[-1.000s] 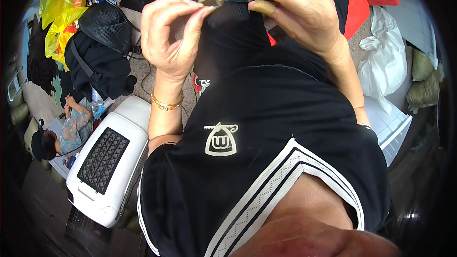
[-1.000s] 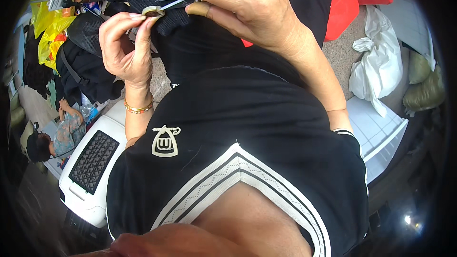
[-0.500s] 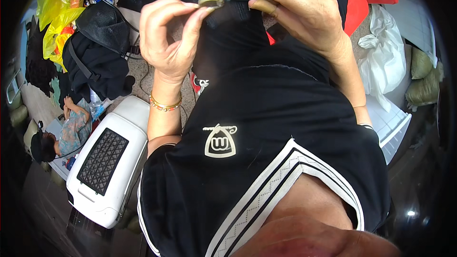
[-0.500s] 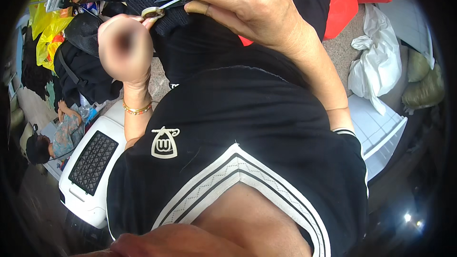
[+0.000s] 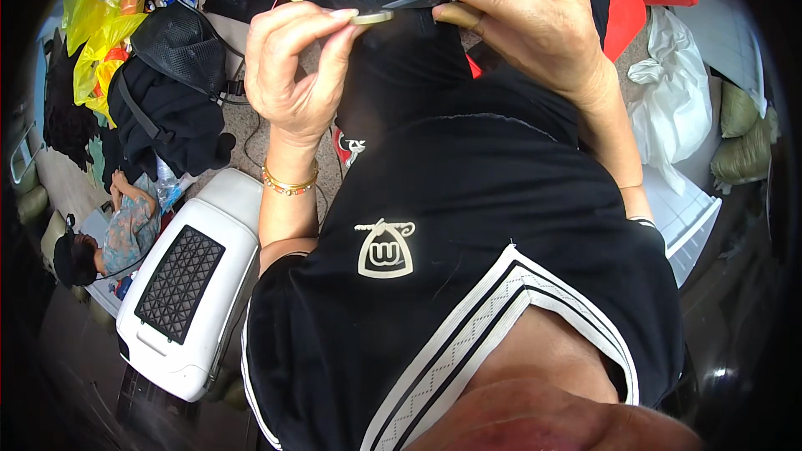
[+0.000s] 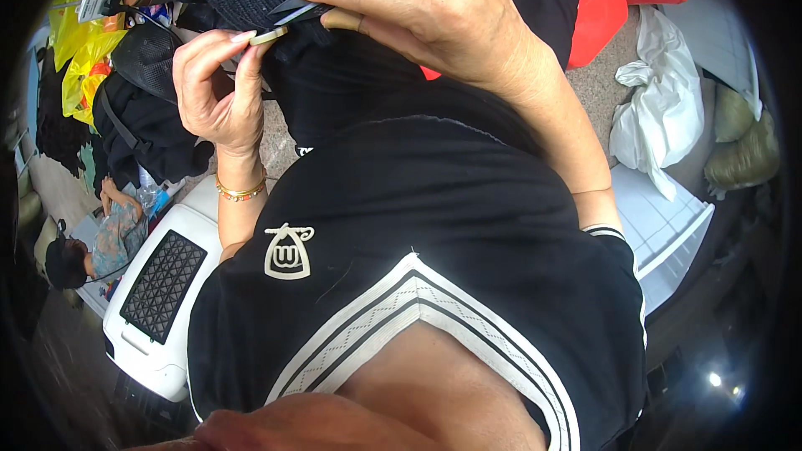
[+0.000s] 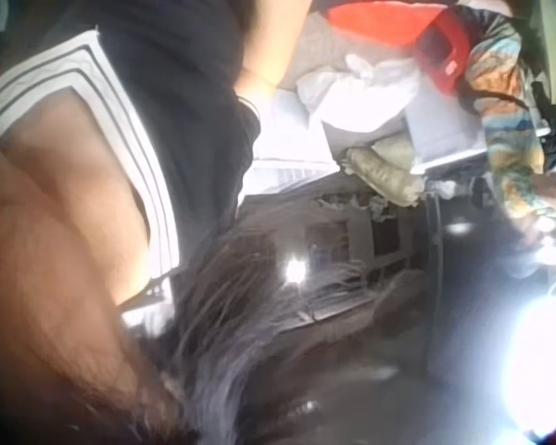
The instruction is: Trim excess threads and perform finishing work on black garment pieces using a small hand tool.
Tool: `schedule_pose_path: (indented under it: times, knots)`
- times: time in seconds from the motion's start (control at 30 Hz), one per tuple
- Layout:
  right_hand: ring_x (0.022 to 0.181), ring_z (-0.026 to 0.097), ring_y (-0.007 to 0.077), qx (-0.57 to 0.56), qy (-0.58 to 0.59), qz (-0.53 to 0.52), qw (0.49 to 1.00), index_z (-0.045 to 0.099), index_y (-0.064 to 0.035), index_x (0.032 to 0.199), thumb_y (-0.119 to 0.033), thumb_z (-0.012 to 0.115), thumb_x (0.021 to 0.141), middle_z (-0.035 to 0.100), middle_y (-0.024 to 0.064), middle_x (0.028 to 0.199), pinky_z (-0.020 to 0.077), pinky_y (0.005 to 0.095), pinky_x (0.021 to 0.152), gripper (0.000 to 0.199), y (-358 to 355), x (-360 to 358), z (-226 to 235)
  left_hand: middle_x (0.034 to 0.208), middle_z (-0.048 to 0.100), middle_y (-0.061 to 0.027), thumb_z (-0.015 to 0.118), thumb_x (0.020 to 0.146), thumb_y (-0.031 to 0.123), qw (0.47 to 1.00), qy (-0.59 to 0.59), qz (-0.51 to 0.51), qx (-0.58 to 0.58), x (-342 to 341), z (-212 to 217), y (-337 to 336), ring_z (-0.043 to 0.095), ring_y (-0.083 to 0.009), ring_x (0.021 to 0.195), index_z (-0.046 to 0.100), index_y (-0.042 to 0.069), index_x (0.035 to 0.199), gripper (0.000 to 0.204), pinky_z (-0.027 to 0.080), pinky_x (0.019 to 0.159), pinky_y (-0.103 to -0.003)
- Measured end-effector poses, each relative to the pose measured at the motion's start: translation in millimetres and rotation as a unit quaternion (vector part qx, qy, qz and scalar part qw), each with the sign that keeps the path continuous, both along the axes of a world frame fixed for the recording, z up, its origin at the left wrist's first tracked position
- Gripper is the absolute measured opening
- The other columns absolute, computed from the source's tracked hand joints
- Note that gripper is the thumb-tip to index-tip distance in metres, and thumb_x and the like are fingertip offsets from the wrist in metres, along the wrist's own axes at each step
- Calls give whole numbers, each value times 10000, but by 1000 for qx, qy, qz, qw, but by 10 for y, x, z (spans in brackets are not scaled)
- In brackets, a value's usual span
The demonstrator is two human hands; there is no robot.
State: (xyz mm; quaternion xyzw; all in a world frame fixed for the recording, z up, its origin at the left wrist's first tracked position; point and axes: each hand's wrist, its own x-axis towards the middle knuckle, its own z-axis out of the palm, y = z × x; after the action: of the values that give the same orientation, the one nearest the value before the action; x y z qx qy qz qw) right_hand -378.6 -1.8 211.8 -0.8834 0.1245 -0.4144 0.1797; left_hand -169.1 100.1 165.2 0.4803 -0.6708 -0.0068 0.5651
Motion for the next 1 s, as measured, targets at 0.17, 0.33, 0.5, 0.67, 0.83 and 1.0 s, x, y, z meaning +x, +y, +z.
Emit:
schedule_pose_path:
  times: [0.17, 0.33, 0.5, 0.67, 0.83, 1.0]
  knots:
    - [651, 605, 160, -46, 16, -4, 999, 716, -59, 1049, -100, 783, 714, 625, 39, 831, 490, 268, 555, 344, -7, 43, 72, 868, 639, -67, 809, 688, -45, 1000, -7, 0, 3, 8, 0, 5, 623, -153, 751, 696, 46, 928, 281, 507, 640, -247]
    - [642, 605, 152, -84, 32, 2, 996, 717, -53, 1010, -118, 759, 742, 626, 29, 815, 487, 264, 533, 279, -51, 63, 66, 864, 636, -62, 816, 683, -45, 1000, -11, -7, -8, 5, 7, -16, 624, -146, 744, 697, 48, 933, 293, 506, 637, -243]
    - [636, 598, 149, -84, 25, 19, 996, 718, -48, 994, -113, 743, 755, 615, 27, 808, 485, 267, 525, 249, -58, 91, 176, 870, 634, -60, 820, 678, -48, 1000, -12, -9, -10, 9, 11, -12, 627, -141, 743, 694, 48, 936, 302, 509, 630, -240]
    - [634, 592, 159, -107, 94, 36, 989, 712, -30, 953, -98, 740, 757, 593, 35, 787, 480, 280, 519, 209, -84, 118, 259, 872, 632, -62, 819, 677, -52, 1000, -14, -9, -10, 12, 1, -14, 630, -141, 744, 694, 48, 936, 305, 513, 631, -240]
    - [621, 579, 174, -106, 73, 48, 990, 700, -13, 907, -81, 734, 766, 591, 47, 784, 468, 296, 506, 160, -109, 123, 135, 871, 631, -62, 819, 675, -52, 1000, -11, -9, -10, 4, -20, -9, 631, -144, 745, 694, 52, 938, 309, 516, 635, -243]
    - [611, 575, 173, -93, 0, 40, 995, 698, -17, 883, -81, 733, 777, 589, 42, 763, 459, 297, 500, 129, -82, 146, 51, 870, 632, -60, 821, 674, -50, 1000, -13, -6, -15, 1, -21, -16, 626, -143, 746, 696, 55, 941, 313, 514, 634, -245]
